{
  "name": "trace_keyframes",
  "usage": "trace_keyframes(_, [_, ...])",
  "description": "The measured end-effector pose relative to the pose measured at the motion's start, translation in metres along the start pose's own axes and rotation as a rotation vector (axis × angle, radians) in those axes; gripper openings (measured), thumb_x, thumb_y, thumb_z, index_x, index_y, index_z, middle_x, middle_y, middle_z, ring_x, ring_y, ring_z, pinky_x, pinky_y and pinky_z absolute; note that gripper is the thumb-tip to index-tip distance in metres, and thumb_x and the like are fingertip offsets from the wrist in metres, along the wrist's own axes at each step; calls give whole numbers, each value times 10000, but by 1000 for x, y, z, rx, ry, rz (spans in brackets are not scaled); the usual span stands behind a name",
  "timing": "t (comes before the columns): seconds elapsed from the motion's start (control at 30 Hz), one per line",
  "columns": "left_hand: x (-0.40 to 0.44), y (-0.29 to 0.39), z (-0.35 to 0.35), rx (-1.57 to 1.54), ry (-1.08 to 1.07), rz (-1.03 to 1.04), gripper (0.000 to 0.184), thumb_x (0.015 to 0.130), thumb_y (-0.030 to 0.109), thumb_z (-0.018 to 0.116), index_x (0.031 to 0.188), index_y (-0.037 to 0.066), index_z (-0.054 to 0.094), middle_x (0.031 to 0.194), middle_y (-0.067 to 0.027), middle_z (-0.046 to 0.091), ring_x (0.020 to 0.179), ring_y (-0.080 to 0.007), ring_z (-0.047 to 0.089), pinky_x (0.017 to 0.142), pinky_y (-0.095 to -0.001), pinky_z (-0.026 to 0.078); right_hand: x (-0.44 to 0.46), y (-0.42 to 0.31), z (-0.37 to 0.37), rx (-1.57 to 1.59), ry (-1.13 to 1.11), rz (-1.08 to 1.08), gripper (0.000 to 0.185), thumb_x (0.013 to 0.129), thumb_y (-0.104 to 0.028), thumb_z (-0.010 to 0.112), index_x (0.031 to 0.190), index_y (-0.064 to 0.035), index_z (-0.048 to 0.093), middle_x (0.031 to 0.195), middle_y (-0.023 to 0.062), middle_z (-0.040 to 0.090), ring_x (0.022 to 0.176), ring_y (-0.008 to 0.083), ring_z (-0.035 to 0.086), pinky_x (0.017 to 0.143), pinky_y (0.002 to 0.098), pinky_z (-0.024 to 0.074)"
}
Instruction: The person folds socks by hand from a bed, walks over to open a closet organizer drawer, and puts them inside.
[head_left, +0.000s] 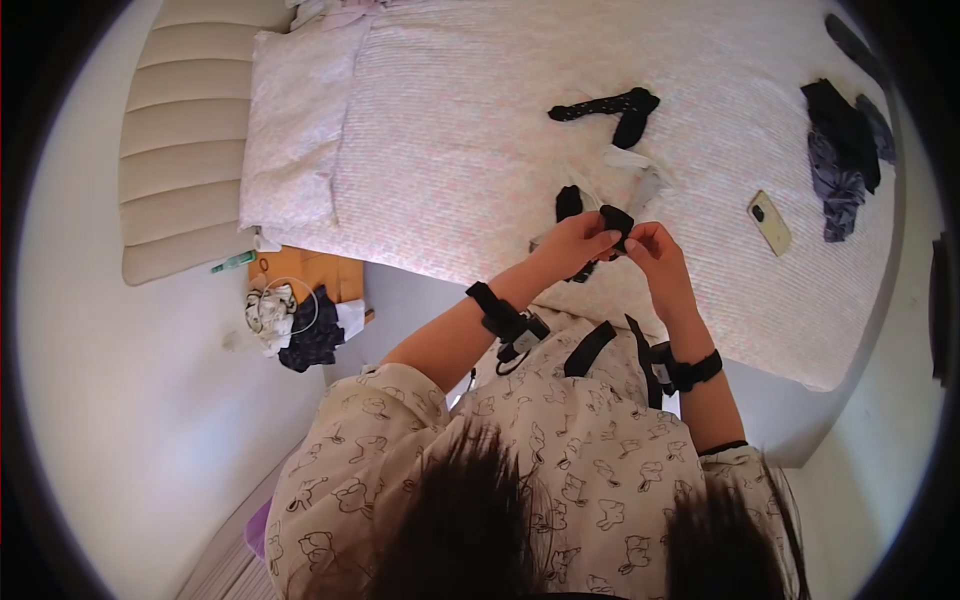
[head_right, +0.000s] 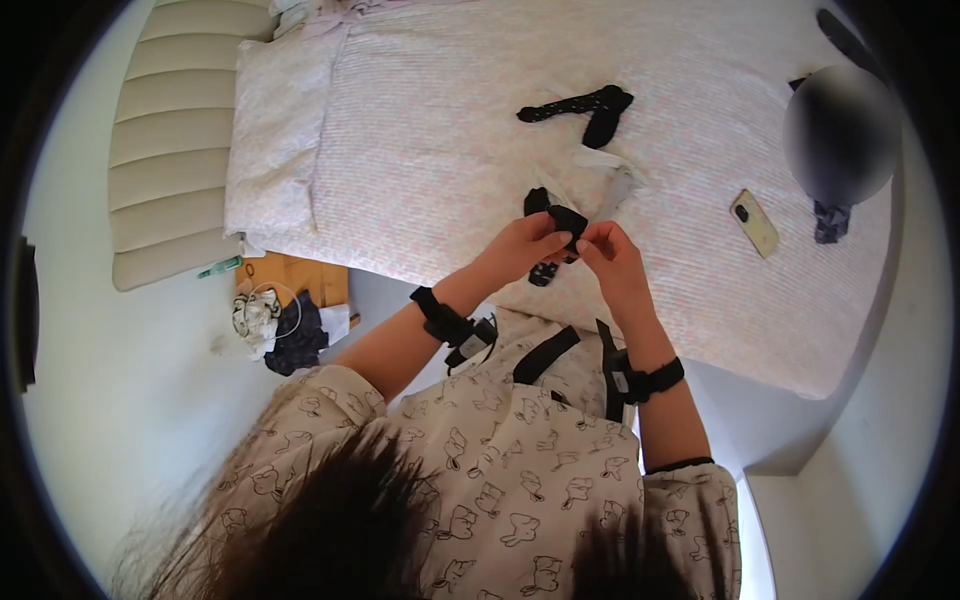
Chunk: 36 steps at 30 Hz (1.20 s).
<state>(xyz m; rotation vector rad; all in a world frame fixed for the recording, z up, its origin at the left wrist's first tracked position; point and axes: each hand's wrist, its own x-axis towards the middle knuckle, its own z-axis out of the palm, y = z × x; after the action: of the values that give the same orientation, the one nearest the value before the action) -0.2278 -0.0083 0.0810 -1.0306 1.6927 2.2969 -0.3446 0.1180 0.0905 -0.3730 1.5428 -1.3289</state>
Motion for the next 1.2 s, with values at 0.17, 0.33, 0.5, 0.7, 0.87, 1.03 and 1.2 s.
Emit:
trace_keyframes(0.17, [-2, 9, 26, -30, -79, 52, 169, 855, 174, 528, 881, 8, 517, 734, -20, 574, 650, -72, 512, 588, -220, 408, -22, 4, -21, 320, 49, 103, 133, 848, -130, 541, 910, -28, 481, 892, 34, 524, 827, 108, 530, 768, 239, 427])
trace_keyframes(0.33, [-6, 11, 70, -652, 312, 6, 149, 885, 144, 471, 955, 26, 530, 831, -31, 581, 695, -99, 543, 621, -249, 443, -49, 8, -33, 165, -189, 135, 149, 867, -157, 512, 941, -46, 444, 935, 61, 518, 879, 138, 541, 777, 263, 450])
trace_keyframes(0.5, [-17, 23, 100, 159, 280, 228, 119, 834, 54, 525, 951, 33, 526, 815, -67, 587, 716, -119, 552, 650, -256, 447, -55, -2, -52, -98, -138, -13, 218, 853, -216, 536, 950, -24, 501, 811, 24, 559, 721, 94, 543, 602, 231, 462])
trace_keyframes(0.7, [-19, 12, 115, -3, 219, 190, 148, 862, 152, 521, 957, 38, 514, 848, -27, 570, 807, -113, 531, 738, -265, 416, -43, 12, -99, -422, 92, -44, 156, 763, -159, 602, 760, -20, 530, 660, 18, 554, 588, 101, 536, 539, 238, 433])
trace_keyframes(0.87, [-20, 39, 136, -392, 4, 134, 206, 881, 232, 509, 970, 47, 496, 928, 17, 534, 898, -83, 475, 838, -235, 351, -26, 20, -109, -637, 204, -276, 121, 705, -64, 585, 806, -22, 532, 652, 41, 554, 586, 108, 541, 516, 250, 427])
trace_keyframes(1.03, [19, 15, 112, 613, 410, 184, 201, 773, 81, 570, 951, 75, 478, 803, -51, 548, 723, -151, 526, 637, -281, 419, -38, -18, -99, 59, -34, -35, 156, 744, -9, 472, 891, -43, 510, 824, 13, 548, 749, 79, 525, 677, 266, 452])
trace_keyframes(1.2, [81, -3, 102, 414, 595, 444, 181, 727, 7, 547, 881, 56, 466, 711, -53, 542, 652, -153, 521, 582, -280, 410, -37, -39, -108, 493, -346, 68, 173, 752, -84, 510, 923, -75, 487, 948, 0, 494, 892, 101, 489, 842, 269, 400])
